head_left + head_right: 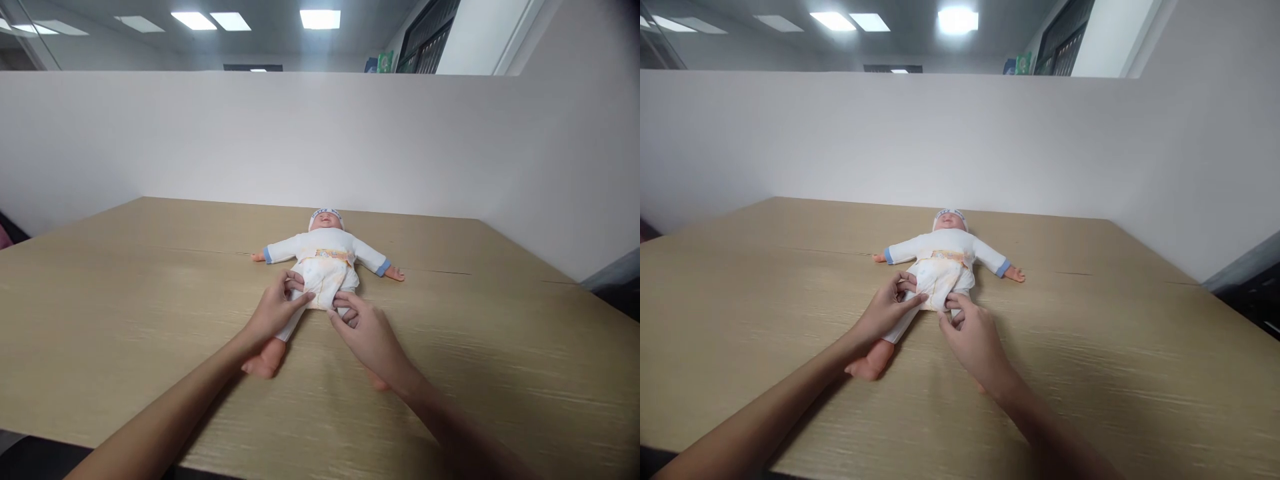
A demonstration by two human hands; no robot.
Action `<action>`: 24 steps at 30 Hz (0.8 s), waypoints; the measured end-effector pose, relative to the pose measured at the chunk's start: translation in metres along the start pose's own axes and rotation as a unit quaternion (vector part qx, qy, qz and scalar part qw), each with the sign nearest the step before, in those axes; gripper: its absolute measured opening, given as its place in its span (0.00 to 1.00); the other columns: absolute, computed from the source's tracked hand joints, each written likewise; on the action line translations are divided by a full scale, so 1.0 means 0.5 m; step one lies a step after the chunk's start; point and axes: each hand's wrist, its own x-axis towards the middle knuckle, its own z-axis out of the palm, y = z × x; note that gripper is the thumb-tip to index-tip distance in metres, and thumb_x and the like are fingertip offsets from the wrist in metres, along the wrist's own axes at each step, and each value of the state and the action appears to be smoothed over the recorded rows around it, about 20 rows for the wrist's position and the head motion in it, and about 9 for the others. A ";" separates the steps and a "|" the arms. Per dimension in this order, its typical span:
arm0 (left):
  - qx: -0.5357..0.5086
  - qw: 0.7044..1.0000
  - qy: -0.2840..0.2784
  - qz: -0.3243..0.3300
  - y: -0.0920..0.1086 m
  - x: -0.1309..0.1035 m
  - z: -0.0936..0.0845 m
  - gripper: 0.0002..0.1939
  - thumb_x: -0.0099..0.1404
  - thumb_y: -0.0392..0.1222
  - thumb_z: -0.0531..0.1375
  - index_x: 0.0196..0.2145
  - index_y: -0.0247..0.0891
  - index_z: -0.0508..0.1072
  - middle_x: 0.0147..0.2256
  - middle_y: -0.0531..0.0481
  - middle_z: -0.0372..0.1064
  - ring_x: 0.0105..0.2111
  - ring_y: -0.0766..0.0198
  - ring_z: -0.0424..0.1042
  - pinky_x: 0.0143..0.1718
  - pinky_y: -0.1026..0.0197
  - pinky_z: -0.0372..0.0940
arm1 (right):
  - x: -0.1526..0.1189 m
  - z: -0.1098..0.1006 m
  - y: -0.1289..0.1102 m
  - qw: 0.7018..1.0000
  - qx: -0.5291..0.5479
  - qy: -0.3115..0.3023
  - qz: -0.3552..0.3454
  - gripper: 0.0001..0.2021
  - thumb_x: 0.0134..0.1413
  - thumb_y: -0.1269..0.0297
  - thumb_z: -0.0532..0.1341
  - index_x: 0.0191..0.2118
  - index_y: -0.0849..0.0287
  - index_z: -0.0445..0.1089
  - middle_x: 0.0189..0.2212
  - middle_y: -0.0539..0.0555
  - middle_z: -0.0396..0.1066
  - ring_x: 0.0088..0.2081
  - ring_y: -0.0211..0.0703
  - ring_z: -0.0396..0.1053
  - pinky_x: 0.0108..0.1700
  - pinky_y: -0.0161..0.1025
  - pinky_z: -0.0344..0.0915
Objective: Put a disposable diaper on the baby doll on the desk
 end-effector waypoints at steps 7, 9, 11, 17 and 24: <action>0.044 0.998 -0.038 0.007 0.018 -0.001 -0.007 0.15 0.66 0.55 0.68 0.39 0.40 0.78 0.39 0.50 0.78 0.42 0.55 0.75 0.46 0.55 0.67 | -0.012 0.014 0.011 0.992 -0.070 0.005 -0.104 0.17 0.64 0.60 0.63 0.55 0.57 0.78 0.47 0.57 0.78 0.33 0.43 0.72 0.41 0.43 0.74; 0.068 0.996 -0.057 0.016 0.021 -0.003 -0.009 0.16 0.69 0.56 0.65 0.35 0.40 0.77 0.35 0.52 0.76 0.38 0.57 0.72 0.42 0.57 0.64 | -0.015 0.016 0.013 0.991 -0.078 0.006 -0.108 0.18 0.64 0.59 0.64 0.57 0.57 0.77 0.52 0.58 0.77 0.35 0.43 0.72 0.40 0.44 0.74; 0.089 0.994 -0.062 0.024 0.022 -0.007 -0.011 0.16 0.71 0.56 0.64 0.34 0.40 0.76 0.32 0.54 0.72 0.35 0.59 0.69 0.39 0.58 0.62 | -0.018 0.017 0.009 0.991 -0.085 0.005 -0.106 0.19 0.63 0.58 0.65 0.58 0.56 0.76 0.55 0.58 0.75 0.37 0.45 0.73 0.41 0.44 0.73; 0.139 0.989 -0.032 0.034 0.030 -0.021 -0.009 0.14 0.72 0.55 0.62 0.39 0.42 0.75 0.38 0.51 0.72 0.41 0.55 0.68 0.44 0.56 0.62 | -0.028 0.012 -0.011 0.989 -0.117 -0.011 -0.092 0.24 0.59 0.57 0.67 0.59 0.57 0.71 0.47 0.58 0.75 0.42 0.51 0.72 0.44 0.47 0.71; 0.136 0.989 -0.038 0.040 0.024 -0.018 -0.011 0.14 0.72 0.55 0.63 0.45 0.42 0.74 0.41 0.50 0.71 0.43 0.56 0.67 0.47 0.54 0.63 | -0.016 0.013 -0.003 0.994 -0.099 0.008 -0.044 0.22 0.56 0.55 0.68 0.54 0.54 0.69 0.35 0.51 0.73 0.36 0.48 0.72 0.40 0.44 0.67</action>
